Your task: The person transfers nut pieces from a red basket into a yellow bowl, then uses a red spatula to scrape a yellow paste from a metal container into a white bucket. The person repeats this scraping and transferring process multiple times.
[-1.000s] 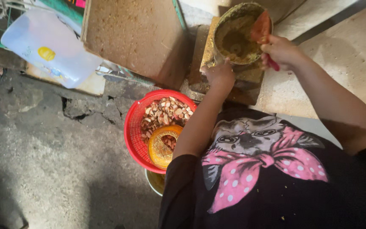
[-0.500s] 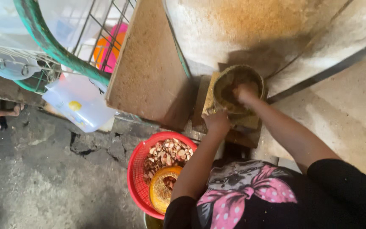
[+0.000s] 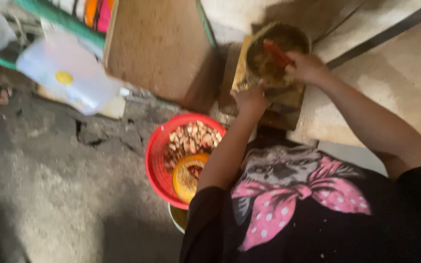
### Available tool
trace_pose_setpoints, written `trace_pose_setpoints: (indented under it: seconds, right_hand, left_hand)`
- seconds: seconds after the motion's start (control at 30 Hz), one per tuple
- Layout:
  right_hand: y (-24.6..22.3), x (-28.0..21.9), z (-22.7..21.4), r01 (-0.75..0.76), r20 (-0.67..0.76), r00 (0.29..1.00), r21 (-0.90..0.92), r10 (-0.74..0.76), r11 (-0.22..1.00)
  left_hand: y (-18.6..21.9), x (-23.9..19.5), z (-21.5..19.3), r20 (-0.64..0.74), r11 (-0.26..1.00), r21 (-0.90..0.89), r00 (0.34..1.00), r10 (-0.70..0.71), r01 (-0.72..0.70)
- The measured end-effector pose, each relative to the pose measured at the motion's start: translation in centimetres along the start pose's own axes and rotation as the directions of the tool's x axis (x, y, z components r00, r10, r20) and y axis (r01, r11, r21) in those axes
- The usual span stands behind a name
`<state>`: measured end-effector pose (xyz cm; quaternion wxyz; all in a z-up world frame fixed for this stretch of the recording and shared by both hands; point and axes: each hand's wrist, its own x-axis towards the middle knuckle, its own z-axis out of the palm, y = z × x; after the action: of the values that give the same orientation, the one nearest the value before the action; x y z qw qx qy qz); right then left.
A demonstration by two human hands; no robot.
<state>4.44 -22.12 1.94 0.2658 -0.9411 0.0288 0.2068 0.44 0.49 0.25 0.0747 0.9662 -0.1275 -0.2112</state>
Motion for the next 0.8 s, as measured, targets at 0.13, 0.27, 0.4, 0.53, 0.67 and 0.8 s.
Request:
trace_pose_setpoints:
  seconds: [0.13,0.27,0.4,0.53,0.67,0.8]
  right_hand:
    - [-3.3,-5.0,-2.0,-0.031,-0.108,0.994,-0.056,0.025,0.998]
    - [-3.6,-7.3,-2.1,-0.041,-0.212,0.972,0.258,0.098,0.965]
    - [-0.5,-5.7,-1.1,-0.257,0.142,0.953,0.846,0.268,0.466]
    - [3.6,-0.5,2.0,-0.33,0.276,0.938,0.896,0.209,0.298]
    - [6.5,8.2,5.8,-0.445,0.4,0.877,0.885,0.267,0.136]
    - [7.0,13.7,9.3,-0.474,0.373,0.855,0.844,0.36,0.252]
  left_hand:
    - [-0.2,-0.5,-0.9,-0.09,1.0,-0.002,0.996,0.012,-0.013]
    - [0.1,-1.5,-1.0,-0.015,1.0,-0.027,1.0,-0.006,0.005]
    - [0.5,-0.9,-1.2,0.005,0.999,-0.028,1.0,-0.022,0.022]
    - [0.4,-1.0,-1.4,-0.059,1.0,-0.012,0.998,-0.002,0.001]
    - [0.9,-1.2,-1.6,0.102,0.997,0.003,0.992,-0.075,0.075]
    - [1.0,-1.4,-1.0,0.106,0.996,0.064,0.992,-0.063,0.056]
